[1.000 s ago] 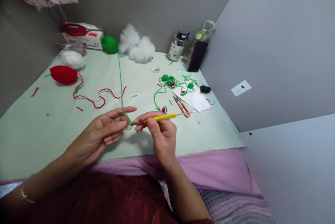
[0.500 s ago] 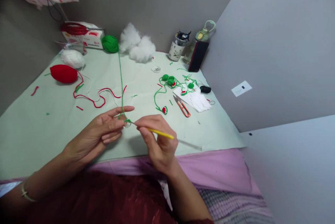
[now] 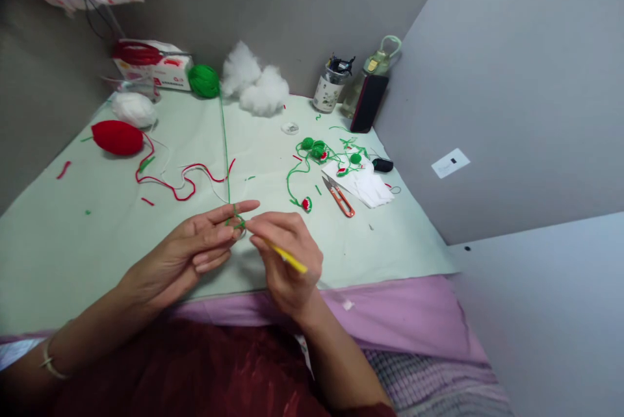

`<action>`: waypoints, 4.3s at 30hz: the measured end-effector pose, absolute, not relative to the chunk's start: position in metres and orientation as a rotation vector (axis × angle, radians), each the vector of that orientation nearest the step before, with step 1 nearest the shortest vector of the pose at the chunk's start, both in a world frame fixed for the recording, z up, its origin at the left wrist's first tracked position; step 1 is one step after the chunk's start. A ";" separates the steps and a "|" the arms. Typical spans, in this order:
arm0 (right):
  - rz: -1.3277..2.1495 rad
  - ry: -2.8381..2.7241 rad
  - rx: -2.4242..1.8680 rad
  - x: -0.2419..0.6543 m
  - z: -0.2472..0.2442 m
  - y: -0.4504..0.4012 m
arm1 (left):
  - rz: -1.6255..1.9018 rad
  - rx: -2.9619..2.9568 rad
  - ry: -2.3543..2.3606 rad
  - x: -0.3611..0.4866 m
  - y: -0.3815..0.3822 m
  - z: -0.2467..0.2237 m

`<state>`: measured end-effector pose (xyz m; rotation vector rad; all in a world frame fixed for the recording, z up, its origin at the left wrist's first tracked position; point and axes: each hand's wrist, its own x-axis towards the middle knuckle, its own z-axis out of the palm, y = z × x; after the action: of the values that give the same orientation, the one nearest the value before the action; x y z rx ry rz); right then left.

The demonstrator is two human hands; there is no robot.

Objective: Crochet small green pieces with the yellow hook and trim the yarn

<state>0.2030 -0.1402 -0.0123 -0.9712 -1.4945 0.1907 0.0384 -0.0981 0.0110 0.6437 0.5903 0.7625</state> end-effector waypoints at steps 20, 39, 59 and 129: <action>0.849 -1.226 -0.839 0.211 -0.006 -0.136 | 0.804 0.751 0.670 0.036 -0.099 0.009; 0.771 -1.226 -0.839 0.209 -0.005 -0.132 | 0.903 0.899 0.769 0.037 -0.101 0.006; 0.661 -1.194 -0.907 0.211 -0.007 -0.135 | 0.741 0.593 0.589 0.034 -0.097 0.012; 0.607 -1.313 -0.785 0.207 0.013 -0.134 | 0.962 0.893 0.700 0.033 -0.107 0.023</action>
<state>0.2074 -0.1344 0.0129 -0.7853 -1.3126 0.6069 0.0331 -0.1072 0.0233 0.8929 0.6999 0.9616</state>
